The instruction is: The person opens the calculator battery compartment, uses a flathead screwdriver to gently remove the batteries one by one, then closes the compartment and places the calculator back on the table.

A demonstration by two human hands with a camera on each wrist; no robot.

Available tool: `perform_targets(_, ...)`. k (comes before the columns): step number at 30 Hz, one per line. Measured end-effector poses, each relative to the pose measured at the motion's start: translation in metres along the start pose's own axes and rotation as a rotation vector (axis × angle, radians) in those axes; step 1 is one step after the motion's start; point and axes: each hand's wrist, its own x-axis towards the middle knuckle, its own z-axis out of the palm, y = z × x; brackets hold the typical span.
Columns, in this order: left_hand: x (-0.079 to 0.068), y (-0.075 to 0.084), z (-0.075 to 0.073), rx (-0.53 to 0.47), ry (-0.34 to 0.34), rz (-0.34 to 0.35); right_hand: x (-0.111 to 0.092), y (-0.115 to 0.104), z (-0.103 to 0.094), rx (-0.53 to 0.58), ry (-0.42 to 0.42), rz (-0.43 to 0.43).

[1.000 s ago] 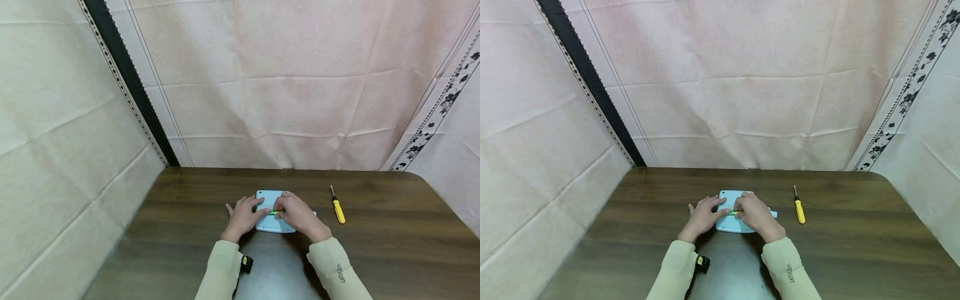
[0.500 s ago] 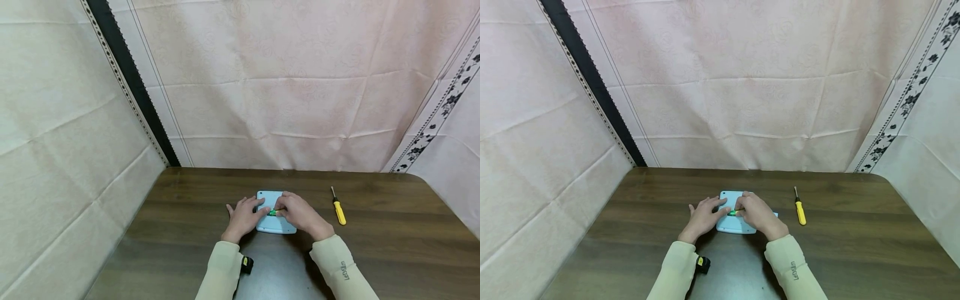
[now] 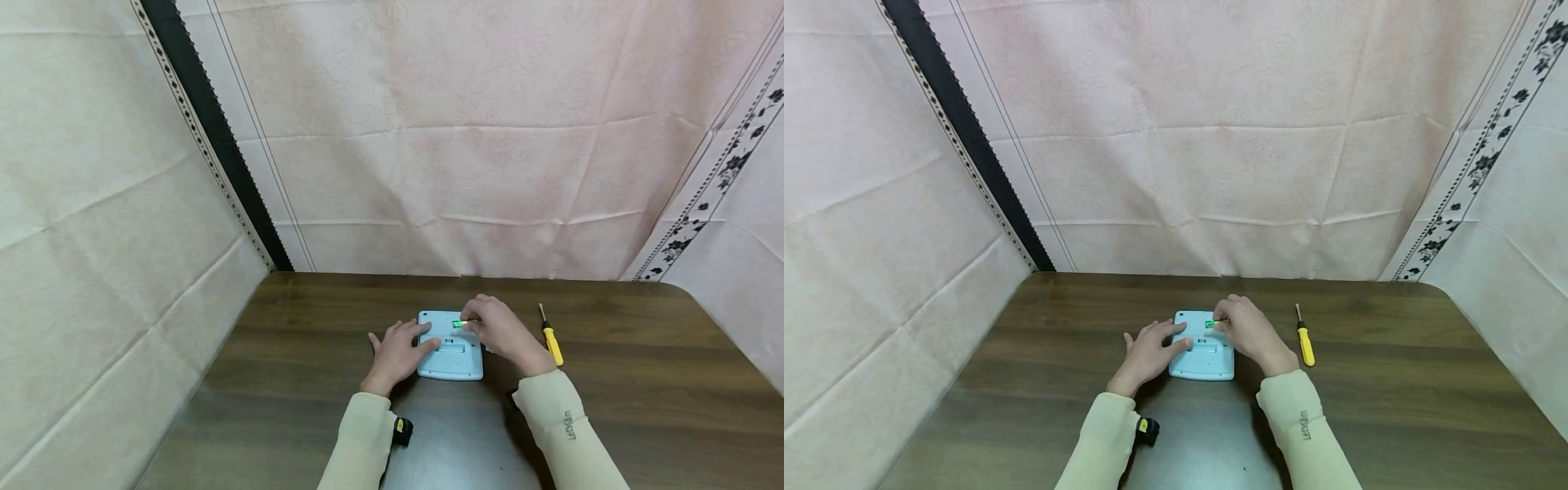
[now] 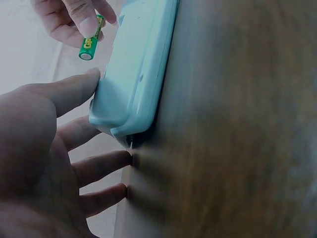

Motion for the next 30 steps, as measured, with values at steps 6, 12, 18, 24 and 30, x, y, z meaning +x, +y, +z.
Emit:
perform_targets(6,0.000,-0.001,-0.001,-0.004,0.001,0.004,0.003,0.009,-0.005,0.009,0.059,0.080)
perform_targets(12,0.001,-0.002,-0.001,-0.002,0.002,0.008,0.003,0.018,-0.008,0.018,0.106,0.140)
perform_targets(18,0.000,-0.001,-0.001,-0.003,-0.002,0.008,0.003,0.025,-0.009,0.026,0.137,0.152)
perform_targets(24,0.000,-0.001,-0.001,-0.010,0.002,0.010,0.005,0.030,-0.011,0.041,0.143,0.176)
perform_targets(30,-0.001,-0.001,0.000,-0.009,0.001,0.013,0.006,0.033,-0.012,0.054,0.133,0.198)
